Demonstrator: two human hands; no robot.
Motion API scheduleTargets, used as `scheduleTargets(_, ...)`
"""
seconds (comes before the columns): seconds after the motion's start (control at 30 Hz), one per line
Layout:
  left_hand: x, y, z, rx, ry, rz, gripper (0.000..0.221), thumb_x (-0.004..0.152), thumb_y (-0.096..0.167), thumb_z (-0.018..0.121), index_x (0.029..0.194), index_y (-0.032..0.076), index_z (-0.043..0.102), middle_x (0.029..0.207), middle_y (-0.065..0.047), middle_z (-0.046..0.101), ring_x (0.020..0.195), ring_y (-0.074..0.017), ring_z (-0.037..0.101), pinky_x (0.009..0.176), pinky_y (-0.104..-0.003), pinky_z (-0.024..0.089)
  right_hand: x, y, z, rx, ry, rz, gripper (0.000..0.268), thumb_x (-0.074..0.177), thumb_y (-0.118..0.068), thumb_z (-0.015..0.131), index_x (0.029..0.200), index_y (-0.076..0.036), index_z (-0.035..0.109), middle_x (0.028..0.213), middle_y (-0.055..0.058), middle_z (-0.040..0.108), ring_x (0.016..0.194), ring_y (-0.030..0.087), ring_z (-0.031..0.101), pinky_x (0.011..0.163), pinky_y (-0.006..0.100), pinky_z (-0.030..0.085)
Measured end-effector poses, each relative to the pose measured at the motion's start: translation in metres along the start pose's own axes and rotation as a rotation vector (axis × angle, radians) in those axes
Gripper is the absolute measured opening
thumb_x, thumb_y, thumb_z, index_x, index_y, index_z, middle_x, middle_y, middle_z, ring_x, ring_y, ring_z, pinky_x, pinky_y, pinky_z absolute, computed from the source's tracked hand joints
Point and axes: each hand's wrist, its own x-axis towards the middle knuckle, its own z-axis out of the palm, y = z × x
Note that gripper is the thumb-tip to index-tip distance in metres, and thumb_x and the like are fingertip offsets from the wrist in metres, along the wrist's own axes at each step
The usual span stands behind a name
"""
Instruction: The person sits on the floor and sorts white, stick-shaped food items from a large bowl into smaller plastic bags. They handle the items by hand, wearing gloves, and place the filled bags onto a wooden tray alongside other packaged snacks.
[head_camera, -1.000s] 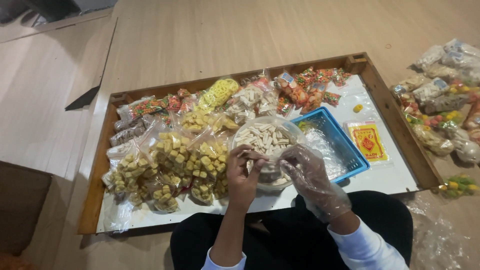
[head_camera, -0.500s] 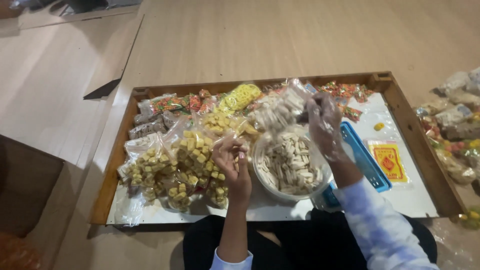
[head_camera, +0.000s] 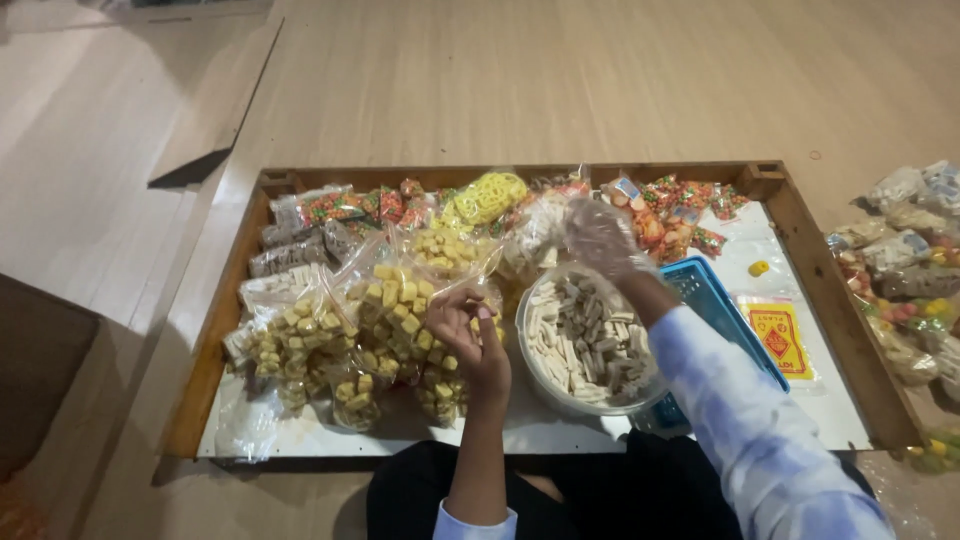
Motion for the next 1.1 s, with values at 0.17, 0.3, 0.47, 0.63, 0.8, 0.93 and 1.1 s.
scheduleTargets(0.17, -0.01, -0.01, 0.007, -0.004, -0.038, 0.065, 0.043, 0.098, 0.002, 0.048, 0.135, 0.004, 0.025, 0.106, -0.015, 0.055, 0.078, -0.0211, 0.053, 0.078, -0.035, 0.046, -0.041, 0.009, -0.11, 0.588, 0.147, 0.185, 0.031, 0.099, -0.034, 0.065, 0.122, -0.013, 0.069, 0.107, 0.007, 0.075, 0.105, 0.028, 0.071, 0.093, 0.039, 0.056)
scheduleTargets(0.3, -0.018, -0.008, 0.013, -0.011, -0.094, 0.081, 0.042, 0.098, 0.004, 0.049, 0.134, 0.003, 0.026, 0.105, -0.016, 0.056, 0.078, -0.0222, 0.054, 0.078, -0.035, 0.048, -0.108, 0.022, -0.183, 0.88, 0.248, 0.348, 0.026, 0.094, -0.013, 0.071, 0.12, -0.012, 0.072, 0.104, 0.008, 0.071, 0.093, 0.025, 0.073, 0.081, 0.034, 0.059)
scheduleTargets(0.47, -0.036, 0.011, 0.028, 0.031, -0.206, 0.171, 0.031, 0.105, 0.012, 0.045, 0.133, 0.01, 0.031, 0.119, -0.015, 0.05, 0.1, -0.022, 0.056, 0.088, -0.037, 0.048, -0.198, 0.081, -0.212, 0.648, 0.428, 0.627, 0.021, 0.1, -0.011, 0.064, 0.12, -0.006, 0.068, 0.113, 0.01, 0.07, 0.101, 0.022, 0.066, 0.097, 0.034, 0.051)
scheduleTargets(0.63, -0.093, 0.019, 0.051, 0.259, -0.508, 0.377, 0.014, 0.097, 0.012, 0.05, 0.109, 0.004, 0.049, 0.105, -0.015, 0.062, 0.094, -0.0287, 0.062, 0.096, -0.044, 0.045, -0.271, 0.131, -0.209, 0.763, 0.552, 0.86, 0.014, 0.1, -0.001, 0.058, 0.114, -0.004, 0.061, 0.114, 0.014, 0.067, 0.084, 0.019, 0.063, 0.069, 0.029, 0.053)
scheduleTargets(0.8, -0.182, 0.009, 0.127, 0.319, -0.755, 0.791, 0.024, 0.093, 0.03, 0.046, 0.088, 0.022, 0.068, 0.081, -0.002, 0.059, 0.069, -0.0223, 0.057, 0.075, -0.042, 0.048, -0.316, 0.162, -0.156, 0.842, 0.678, 0.988, 0.024, 0.094, 0.0, 0.064, 0.115, -0.01, 0.072, 0.101, 0.013, 0.072, 0.076, 0.013, 0.066, 0.06, 0.025, 0.056)
scheduleTargets(0.93, -0.204, -0.013, 0.164, 0.302, -0.83, 0.807, 0.015, 0.089, 0.017, 0.053, 0.079, 0.009, 0.061, 0.077, -0.012, 0.056, 0.067, -0.032, 0.055, 0.064, -0.045, 0.043, -0.297, 0.148, -0.151, 0.931, 0.612, 1.03, 0.028, 0.091, -0.01, 0.056, 0.114, -0.013, 0.07, 0.091, 0.008, 0.069, 0.071, 0.013, 0.065, 0.066, 0.024, 0.056)
scheduleTargets(1.1, -0.214, -0.075, 0.195, 0.481, -1.09, 0.337, 0.02, 0.09, 0.013, 0.056, 0.107, 0.004, 0.063, 0.096, -0.016, 0.062, 0.088, -0.0391, 0.063, 0.076, -0.049, 0.05, -0.271, 0.13, -0.157, 0.896, 0.556, 1.078, 0.019, 0.089, -0.005, 0.064, 0.106, -0.006, 0.072, 0.099, 0.021, 0.071, 0.072, 0.026, 0.072, 0.063, 0.034, 0.061)
